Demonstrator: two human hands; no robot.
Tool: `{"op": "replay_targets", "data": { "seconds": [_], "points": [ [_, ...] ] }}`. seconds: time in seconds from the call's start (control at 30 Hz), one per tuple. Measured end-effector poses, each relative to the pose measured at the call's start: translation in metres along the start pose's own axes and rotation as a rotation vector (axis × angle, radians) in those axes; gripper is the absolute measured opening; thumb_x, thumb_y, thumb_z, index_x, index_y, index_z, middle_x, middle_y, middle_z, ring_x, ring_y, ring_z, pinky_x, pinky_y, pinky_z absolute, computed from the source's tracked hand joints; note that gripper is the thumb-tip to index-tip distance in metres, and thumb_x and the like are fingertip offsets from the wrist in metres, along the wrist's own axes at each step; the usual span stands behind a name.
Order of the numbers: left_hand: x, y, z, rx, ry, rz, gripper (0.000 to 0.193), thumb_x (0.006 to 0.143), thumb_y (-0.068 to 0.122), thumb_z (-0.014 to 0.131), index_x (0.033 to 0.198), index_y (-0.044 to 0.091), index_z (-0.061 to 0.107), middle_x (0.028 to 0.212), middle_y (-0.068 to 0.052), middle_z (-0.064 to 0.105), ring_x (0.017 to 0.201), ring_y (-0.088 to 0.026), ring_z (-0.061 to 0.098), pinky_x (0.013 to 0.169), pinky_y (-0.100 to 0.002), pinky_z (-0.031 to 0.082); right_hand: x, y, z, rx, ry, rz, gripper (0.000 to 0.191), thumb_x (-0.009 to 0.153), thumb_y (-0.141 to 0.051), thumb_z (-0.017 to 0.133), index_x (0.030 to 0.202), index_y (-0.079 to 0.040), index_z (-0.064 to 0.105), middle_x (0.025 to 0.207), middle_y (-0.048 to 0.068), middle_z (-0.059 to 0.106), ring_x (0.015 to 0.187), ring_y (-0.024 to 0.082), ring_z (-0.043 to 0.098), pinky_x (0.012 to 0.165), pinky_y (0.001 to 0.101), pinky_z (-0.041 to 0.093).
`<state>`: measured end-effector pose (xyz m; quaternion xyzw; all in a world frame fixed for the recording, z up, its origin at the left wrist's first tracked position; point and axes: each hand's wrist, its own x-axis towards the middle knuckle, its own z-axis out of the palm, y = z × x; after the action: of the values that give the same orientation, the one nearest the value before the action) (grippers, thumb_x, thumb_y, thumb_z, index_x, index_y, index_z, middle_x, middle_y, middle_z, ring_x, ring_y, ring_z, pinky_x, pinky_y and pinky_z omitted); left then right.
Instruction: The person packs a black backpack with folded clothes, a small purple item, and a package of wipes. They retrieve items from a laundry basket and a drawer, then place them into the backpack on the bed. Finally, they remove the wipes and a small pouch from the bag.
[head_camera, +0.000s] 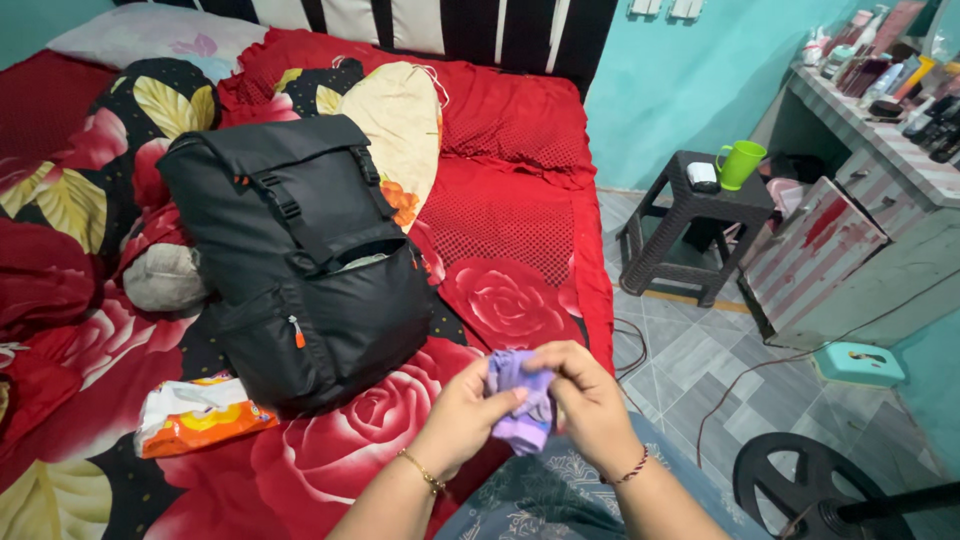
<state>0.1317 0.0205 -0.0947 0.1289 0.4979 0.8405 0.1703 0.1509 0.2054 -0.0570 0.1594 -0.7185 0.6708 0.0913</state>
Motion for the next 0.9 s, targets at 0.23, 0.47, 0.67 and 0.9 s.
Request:
{"op": "replay_targets", "data": {
  "seconds": [0.23,0.47,0.67,0.9],
  "points": [
    [0.002,0.003,-0.017,0.31,0.162,0.352,0.033,0.081,-0.014,0.067,0.112,-0.004,0.073,0.116,-0.009,0.067,0.106,-0.017,0.068,0.093,-0.031,0.057,-0.001,0.011,0.005,0.175,-0.092,0.329,0.044,0.099,0.002,0.063,0.141,-0.009,0.061,0.109,0.008,0.064,0.08,0.013,0.057,0.063,0.0271,0.047],
    [-0.017,0.038,-0.006,-0.151,0.079,0.031,0.053,0.082,0.004,0.059,0.133,0.013,0.058,0.121,0.0,0.066,0.107,-0.012,0.066,0.089,-0.029,0.055,0.004,0.032,0.004,0.167,0.014,0.001,0.022,0.093,0.012,0.054,0.098,0.002,0.072,0.104,0.007,0.061,0.077,0.016,0.067,0.067,0.0312,0.058],
    [-0.011,0.034,-0.011,0.131,0.255,-0.093,0.042,0.09,0.015,0.072,0.131,0.008,0.062,0.103,-0.004,0.069,0.089,-0.014,0.063,0.071,-0.032,0.051,0.008,0.033,0.011,0.155,-0.091,0.206,0.02,0.088,0.011,0.057,0.099,-0.001,0.069,0.115,0.001,0.054,0.097,0.016,0.066,0.078,0.0317,0.062],
    [0.012,0.065,-0.077,0.844,0.378,0.482,0.044,0.084,0.025,0.081,0.123,0.008,0.068,0.119,-0.009,0.074,0.109,-0.023,0.069,0.095,-0.039,0.054,0.028,0.061,0.021,0.203,-0.031,0.092,0.028,0.088,0.009,0.072,0.111,-0.001,0.06,0.115,0.008,0.056,0.105,0.02,0.064,0.089,0.0364,0.058]
  ]
}}
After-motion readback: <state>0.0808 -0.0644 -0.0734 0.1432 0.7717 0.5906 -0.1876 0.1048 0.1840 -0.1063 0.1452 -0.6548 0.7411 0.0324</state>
